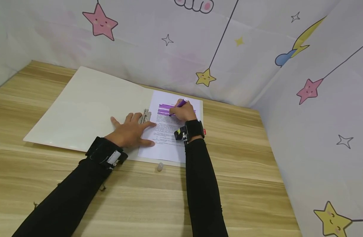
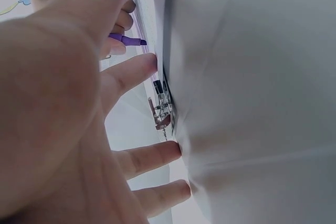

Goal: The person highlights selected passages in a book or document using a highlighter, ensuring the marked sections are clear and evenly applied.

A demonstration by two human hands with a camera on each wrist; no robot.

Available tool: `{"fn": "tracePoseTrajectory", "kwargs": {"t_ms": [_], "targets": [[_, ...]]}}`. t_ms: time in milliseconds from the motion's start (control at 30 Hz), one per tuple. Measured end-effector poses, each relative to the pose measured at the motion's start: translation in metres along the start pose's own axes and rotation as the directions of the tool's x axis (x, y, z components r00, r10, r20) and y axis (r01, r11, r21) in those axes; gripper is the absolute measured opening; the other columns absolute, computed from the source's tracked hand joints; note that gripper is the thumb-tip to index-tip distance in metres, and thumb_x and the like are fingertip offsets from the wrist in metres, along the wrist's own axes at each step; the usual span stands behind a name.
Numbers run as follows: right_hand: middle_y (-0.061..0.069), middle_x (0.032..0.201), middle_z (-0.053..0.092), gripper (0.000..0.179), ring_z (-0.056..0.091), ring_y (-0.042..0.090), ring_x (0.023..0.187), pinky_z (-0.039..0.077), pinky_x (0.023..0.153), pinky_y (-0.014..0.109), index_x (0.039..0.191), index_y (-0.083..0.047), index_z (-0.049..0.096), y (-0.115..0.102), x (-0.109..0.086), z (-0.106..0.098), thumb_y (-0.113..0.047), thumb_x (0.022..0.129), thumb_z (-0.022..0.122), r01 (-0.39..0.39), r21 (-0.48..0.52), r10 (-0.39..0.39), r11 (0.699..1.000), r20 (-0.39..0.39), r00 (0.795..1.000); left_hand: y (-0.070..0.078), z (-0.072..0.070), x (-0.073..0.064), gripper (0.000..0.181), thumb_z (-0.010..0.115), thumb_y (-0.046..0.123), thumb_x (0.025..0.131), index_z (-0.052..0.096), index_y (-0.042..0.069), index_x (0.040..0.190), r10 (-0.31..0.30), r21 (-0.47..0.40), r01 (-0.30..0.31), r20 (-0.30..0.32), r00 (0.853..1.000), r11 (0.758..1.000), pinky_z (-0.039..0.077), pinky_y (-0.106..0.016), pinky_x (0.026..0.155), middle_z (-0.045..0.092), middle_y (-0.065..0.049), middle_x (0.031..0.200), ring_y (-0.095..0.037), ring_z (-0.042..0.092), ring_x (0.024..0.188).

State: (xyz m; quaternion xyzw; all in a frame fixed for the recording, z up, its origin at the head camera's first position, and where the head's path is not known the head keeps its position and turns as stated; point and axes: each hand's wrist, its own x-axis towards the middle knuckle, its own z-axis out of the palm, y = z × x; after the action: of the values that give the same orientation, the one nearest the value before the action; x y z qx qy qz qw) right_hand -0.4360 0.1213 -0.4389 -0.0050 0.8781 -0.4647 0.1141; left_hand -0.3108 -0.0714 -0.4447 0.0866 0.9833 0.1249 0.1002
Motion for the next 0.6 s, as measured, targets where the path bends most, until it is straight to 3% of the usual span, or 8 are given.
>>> {"fn": "tracePoseTrajectory", "kwargs": {"t_ms": [600], "targets": [[0.002, 0.065, 0.046, 0.027, 0.040, 0.013, 0.051, 0.031, 0.046, 0.027, 0.077, -0.008, 0.050, 0.002, 0.001, -0.013, -0.004, 0.081, 0.076, -0.046, -0.019, 0.046, 0.999, 0.015, 0.999, -0.001, -0.001, 0.000, 0.079, 0.074, 0.062, 0.081, 0.049, 0.034, 0.150, 0.002, -0.004, -0.002, -0.004, 1.000, 1.000, 0.003, -0.088, 0.092, 0.033, -0.023, 0.152, -0.048, 0.024, 0.139]]}}
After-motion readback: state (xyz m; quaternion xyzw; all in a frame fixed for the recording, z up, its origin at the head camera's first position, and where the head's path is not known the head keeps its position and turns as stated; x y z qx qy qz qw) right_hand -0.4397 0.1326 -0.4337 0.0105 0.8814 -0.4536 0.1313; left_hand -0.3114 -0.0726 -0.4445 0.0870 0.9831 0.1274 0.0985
